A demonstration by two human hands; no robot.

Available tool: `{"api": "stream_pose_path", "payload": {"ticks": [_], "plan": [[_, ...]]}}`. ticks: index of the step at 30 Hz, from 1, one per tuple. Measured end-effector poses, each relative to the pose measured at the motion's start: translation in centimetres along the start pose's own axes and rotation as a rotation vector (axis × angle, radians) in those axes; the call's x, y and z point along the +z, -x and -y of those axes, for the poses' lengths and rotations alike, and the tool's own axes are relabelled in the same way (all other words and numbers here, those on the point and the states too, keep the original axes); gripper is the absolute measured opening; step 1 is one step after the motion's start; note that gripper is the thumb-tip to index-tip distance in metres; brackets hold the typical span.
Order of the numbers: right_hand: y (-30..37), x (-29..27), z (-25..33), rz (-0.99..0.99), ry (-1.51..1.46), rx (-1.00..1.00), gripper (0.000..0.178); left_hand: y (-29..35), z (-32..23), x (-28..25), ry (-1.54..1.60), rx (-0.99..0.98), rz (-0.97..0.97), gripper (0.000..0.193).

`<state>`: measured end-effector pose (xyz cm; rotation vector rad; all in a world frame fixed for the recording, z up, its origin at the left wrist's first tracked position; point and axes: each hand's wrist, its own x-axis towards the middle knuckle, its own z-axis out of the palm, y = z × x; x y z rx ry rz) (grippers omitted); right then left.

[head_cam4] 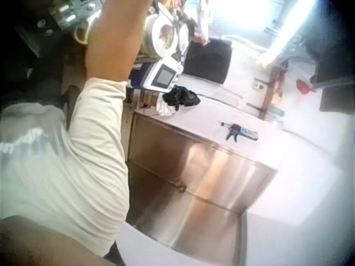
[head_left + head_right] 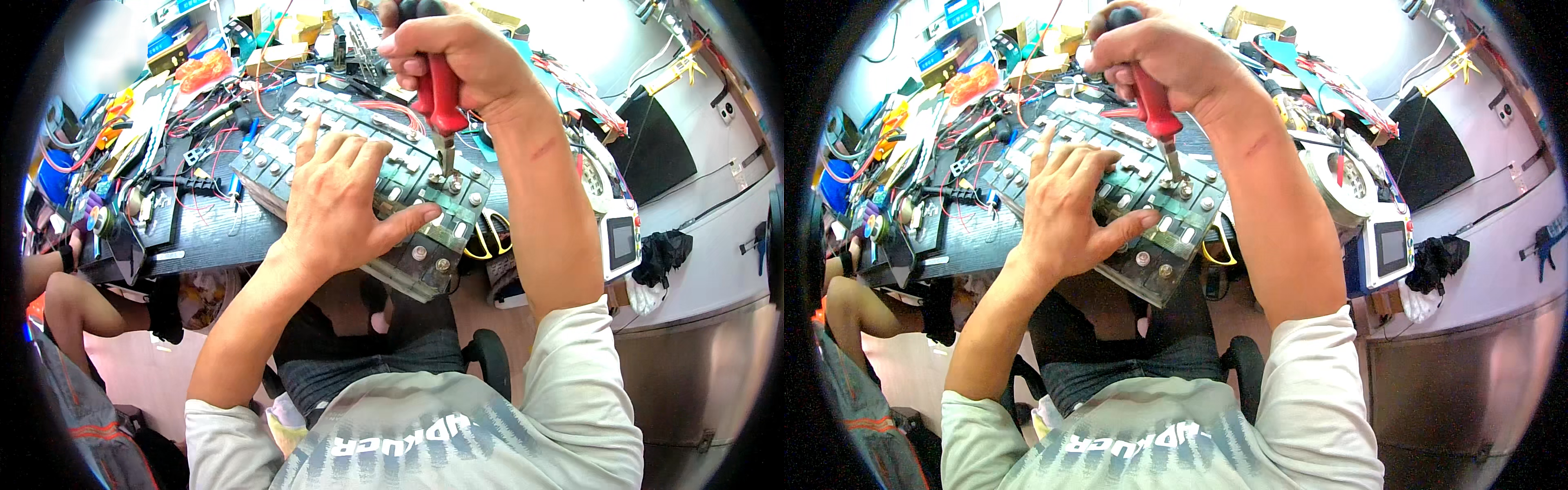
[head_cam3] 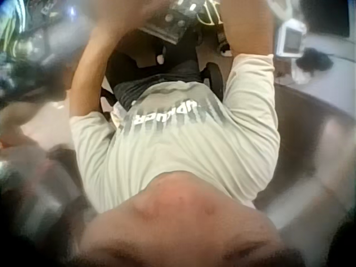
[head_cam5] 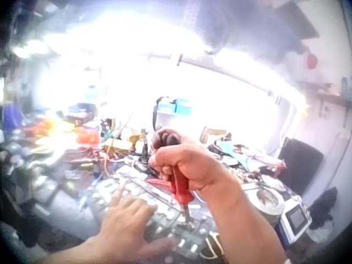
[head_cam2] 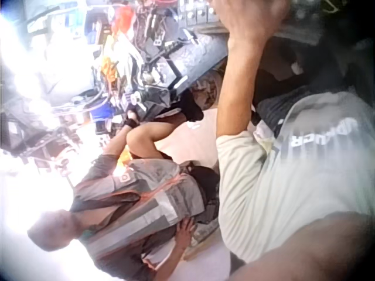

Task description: The person solders connections on a battery pack and uses pliers to adjust components on the battery casing.

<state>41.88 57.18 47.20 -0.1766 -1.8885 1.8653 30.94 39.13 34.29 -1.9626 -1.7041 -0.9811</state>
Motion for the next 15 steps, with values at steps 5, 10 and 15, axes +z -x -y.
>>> {"api": "stream_pose_path", "payload": {"ticks": [5,10,15], "plan": [[1.4,-0.9,0.7,-0.212,0.153,-0.075,0.038,-0.1,0.1,0.1,-0.001,0.020,-0.007,0.067],[3.9,-1.9,1.8,-0.422,0.262,-0.274,0.068,0.0,0.4,0.1,-0.021,0.034,-0.008,0.061],[7.6,-3.6,3.1,-0.587,0.243,-0.250,0.081,-0.1,0.3,0.2,0.003,0.049,-0.015,0.059]]}}
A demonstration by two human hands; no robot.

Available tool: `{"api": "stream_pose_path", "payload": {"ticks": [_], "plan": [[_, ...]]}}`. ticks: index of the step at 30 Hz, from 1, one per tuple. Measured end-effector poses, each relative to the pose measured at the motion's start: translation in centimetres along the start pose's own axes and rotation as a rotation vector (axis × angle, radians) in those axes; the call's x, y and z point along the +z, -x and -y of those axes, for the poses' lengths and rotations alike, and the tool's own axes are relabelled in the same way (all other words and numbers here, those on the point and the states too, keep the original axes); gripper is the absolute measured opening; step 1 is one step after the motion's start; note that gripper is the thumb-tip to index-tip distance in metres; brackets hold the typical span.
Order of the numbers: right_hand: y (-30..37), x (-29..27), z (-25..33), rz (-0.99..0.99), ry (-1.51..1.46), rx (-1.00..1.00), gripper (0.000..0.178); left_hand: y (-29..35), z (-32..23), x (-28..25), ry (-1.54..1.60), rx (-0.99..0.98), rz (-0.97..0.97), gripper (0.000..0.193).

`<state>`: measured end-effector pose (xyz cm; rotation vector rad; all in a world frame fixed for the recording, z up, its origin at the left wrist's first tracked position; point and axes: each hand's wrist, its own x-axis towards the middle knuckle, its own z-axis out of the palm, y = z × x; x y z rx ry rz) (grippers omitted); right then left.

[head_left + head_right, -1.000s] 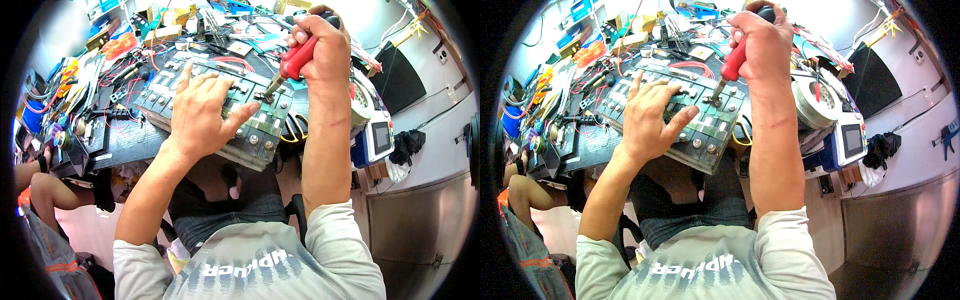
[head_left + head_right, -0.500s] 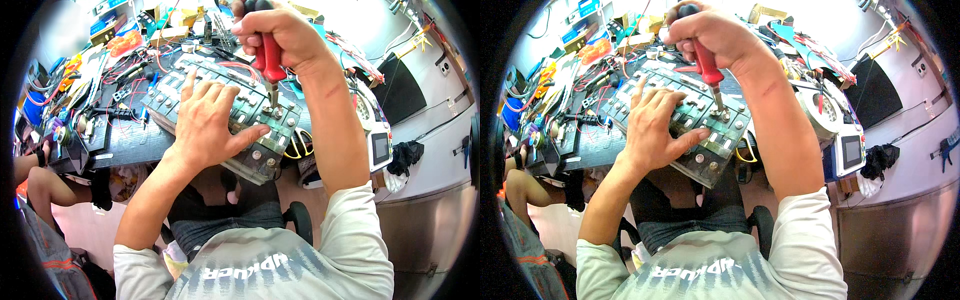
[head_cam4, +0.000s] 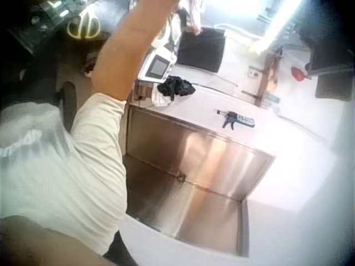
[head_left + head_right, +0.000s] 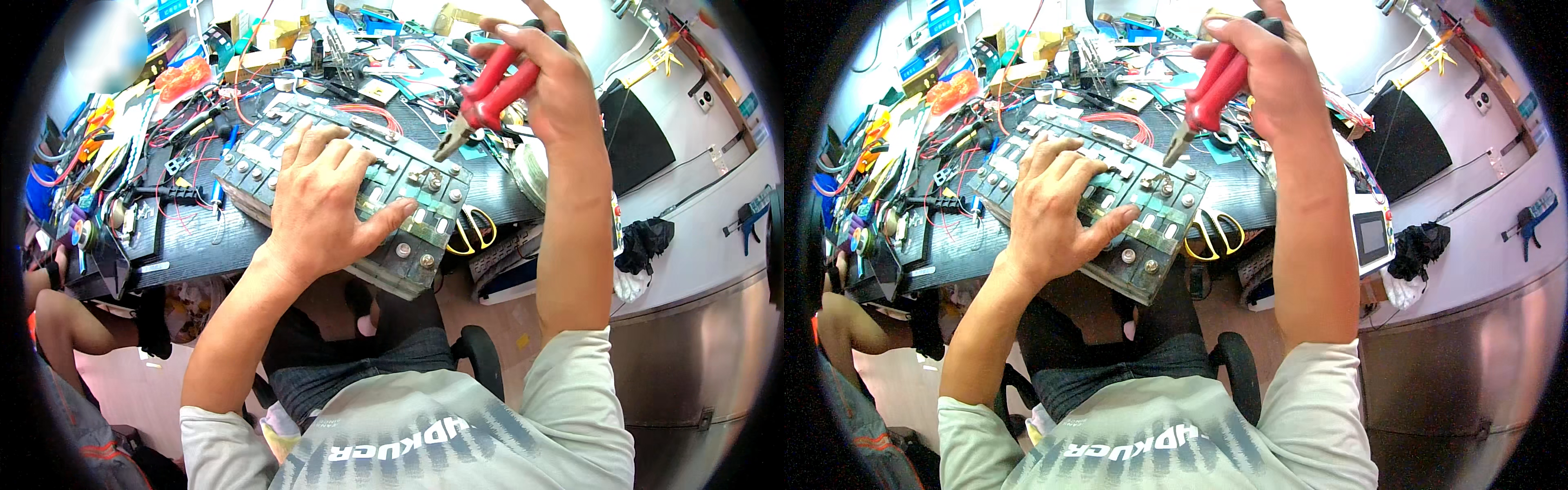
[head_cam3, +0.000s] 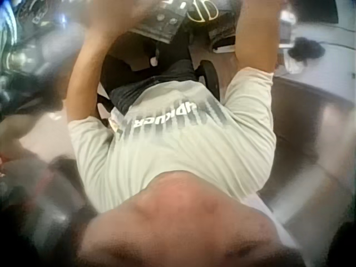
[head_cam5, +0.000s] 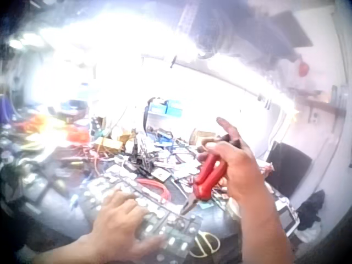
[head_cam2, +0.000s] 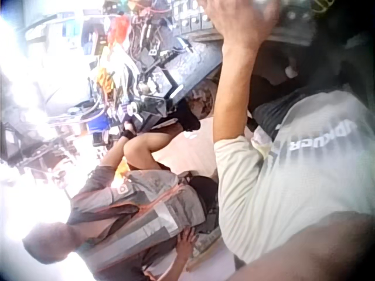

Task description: The person solders connections on a battery pack and uses pliers to adjust components on the battery casing.

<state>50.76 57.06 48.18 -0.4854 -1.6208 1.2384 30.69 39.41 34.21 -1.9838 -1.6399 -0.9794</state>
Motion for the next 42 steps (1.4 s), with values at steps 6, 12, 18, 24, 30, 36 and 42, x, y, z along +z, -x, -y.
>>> {"api": "stream_pose_path", "payload": {"ticks": [6,12,18,24,30,36,42], "plan": [[4.1,-1.0,1.4,-0.004,0.094,-0.116,0.062,0.4,0.1,0.1,0.055,0.000,-0.034,0.046],[4.5,-2.1,1.3,-0.054,0.112,-0.100,0.064,-4.7,-1.2,-0.3,0.274,0.133,0.074,0.025],[5.1,-2.8,0.9,-0.088,0.029,-0.110,0.061,-8.3,-1.4,1.8,0.267,0.112,0.434,0.017],[5.9,-3.3,0.8,-0.093,0.012,-0.125,0.060,-8.5,-0.9,2.6,0.224,0.069,0.484,0.013],[6.1,-2.7,0.3,-0.122,-0.020,-0.115,0.058,-9.2,-0.5,2.6,0.264,0.021,0.572,0.011],[5.9,-1.8,0.1,-0.154,0.012,-0.132,0.061,-9.8,0.6,3.0,0.357,0.059,0.608,0.013],[5.7,-1.0,-0.6,-0.113,0.006,-0.125,0.068,-9.9,1.8,3.4,0.485,-0.005,0.646,0.014]]}}
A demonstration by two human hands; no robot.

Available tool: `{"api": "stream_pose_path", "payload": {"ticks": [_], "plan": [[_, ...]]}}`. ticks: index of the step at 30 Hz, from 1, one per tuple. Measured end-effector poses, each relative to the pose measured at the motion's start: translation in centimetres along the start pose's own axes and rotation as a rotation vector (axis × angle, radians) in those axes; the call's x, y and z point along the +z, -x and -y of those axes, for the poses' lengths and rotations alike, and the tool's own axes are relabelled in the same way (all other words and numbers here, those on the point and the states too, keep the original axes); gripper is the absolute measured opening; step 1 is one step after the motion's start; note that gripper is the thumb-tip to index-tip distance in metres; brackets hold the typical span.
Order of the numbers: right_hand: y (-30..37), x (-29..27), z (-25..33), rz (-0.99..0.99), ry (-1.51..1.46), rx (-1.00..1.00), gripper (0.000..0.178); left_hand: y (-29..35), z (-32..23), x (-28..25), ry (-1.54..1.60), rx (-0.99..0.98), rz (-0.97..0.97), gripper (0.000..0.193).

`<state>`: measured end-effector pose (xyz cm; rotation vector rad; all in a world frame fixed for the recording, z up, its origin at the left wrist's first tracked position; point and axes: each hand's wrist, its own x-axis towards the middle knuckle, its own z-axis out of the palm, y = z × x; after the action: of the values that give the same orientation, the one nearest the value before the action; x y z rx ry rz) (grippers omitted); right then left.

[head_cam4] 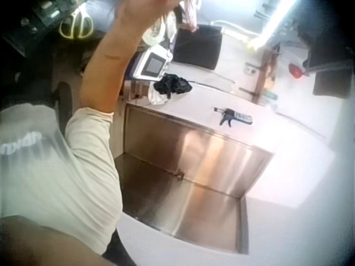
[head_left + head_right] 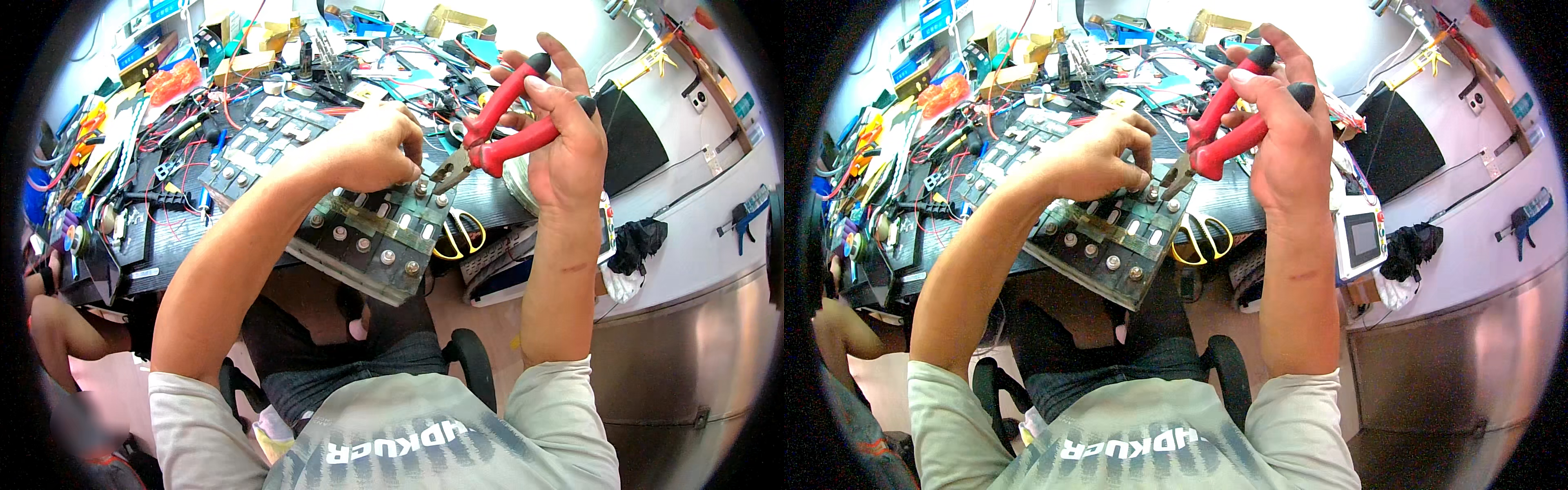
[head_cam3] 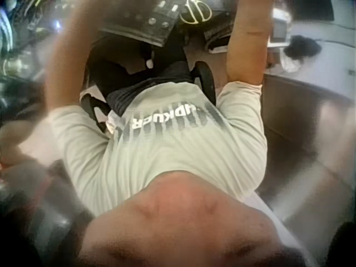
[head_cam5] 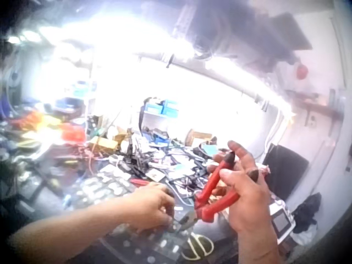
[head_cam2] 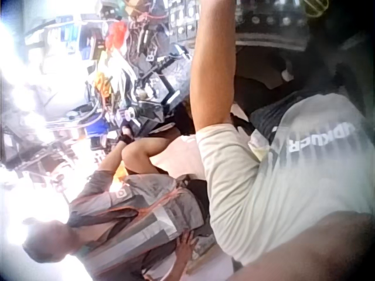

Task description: The person solders connections on a battery pack and uses pliers to adjust components on the battery casing.

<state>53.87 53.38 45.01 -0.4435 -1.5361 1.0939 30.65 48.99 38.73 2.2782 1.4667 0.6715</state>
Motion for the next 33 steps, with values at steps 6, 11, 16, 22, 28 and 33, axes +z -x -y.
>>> {"api": "stream_pose_path", "payload": {"ticks": [6,11,16,22,28,33], "plan": [[-0.6,0.9,-0.4,0.057,0.017,-0.010,0.069,1.3,0.3,0.6,0.078,-0.128,-0.121,0.019],[-1.8,1.9,-1.0,0.161,0.066,0.043,0.066,3.1,1.0,1.5,-0.130,-0.043,-0.325,0.020],[-4.1,2.9,-1.2,0.337,0.184,0.130,0.060,7.0,0.1,2.0,-0.201,0.017,-0.707,0.010],[-6.1,3.2,-2.3,0.398,0.097,0.225,0.057,11.1,-0.2,3.3,-0.090,0.000,-0.915,0.010],[-6.5,3.4,-1.8,0.546,0.149,0.216,0.060,11.4,0.6,4.0,-0.120,0.051,-1.021,0.012],[-6.8,4.6,-0.1,0.569,0.005,0.378,0.081,11.4,0.7,4.0,-0.140,0.033,-1.033,0.011]]}}
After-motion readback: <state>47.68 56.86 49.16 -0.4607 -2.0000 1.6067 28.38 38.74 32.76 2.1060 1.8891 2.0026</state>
